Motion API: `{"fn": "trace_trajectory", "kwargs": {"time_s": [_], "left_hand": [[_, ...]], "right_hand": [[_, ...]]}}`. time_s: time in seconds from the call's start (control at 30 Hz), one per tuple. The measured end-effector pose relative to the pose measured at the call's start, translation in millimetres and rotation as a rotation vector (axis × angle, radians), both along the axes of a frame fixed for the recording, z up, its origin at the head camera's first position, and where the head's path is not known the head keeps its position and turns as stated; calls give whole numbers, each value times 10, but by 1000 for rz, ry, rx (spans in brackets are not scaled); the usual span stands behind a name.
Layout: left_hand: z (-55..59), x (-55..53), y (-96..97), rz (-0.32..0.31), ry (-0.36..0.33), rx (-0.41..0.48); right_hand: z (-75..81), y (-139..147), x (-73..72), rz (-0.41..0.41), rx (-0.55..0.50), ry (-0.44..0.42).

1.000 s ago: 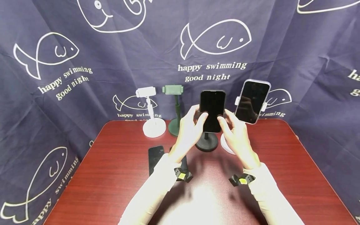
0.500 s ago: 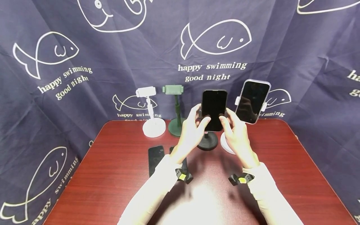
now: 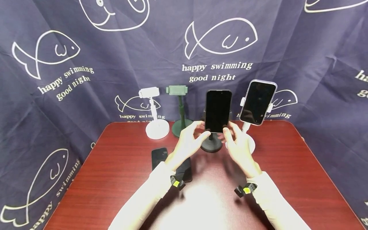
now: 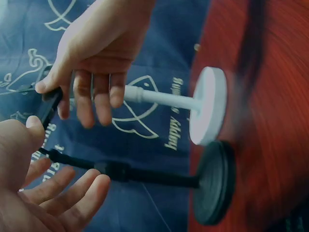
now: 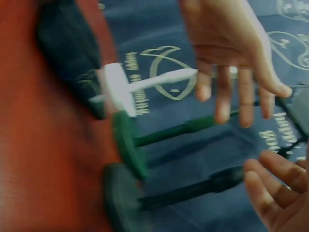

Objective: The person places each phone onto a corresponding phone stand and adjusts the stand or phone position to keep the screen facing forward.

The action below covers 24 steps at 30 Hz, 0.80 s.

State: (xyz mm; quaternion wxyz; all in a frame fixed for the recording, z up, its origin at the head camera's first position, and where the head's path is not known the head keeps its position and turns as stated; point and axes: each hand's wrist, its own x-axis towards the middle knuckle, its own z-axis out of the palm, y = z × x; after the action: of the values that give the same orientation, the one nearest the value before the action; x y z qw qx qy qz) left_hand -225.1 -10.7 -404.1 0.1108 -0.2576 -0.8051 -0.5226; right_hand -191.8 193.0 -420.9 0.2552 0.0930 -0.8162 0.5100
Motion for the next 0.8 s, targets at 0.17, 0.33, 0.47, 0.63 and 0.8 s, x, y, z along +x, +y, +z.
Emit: {"fn": "trace_trajectory", "kwargs": {"time_s": [0.17,0.33,0.47,0.63,0.8], "left_hand": [[-106,-34,-122,2,48,-62],[-145,-85,-247,99,31,-2],[-109,-140,-355,155,42,27],[-68,-215,-506,178,87,9],[-24,-238,-665,208,114,-63]], "right_hand": [[-287,-78,27,96,-60,21],[-379,-194,66,148,-24,-61],[-474,-290,18,145,43,-109],[-484,-431,-45,162,111,-150],[-473,-543,-129,195,186,-162]]}}
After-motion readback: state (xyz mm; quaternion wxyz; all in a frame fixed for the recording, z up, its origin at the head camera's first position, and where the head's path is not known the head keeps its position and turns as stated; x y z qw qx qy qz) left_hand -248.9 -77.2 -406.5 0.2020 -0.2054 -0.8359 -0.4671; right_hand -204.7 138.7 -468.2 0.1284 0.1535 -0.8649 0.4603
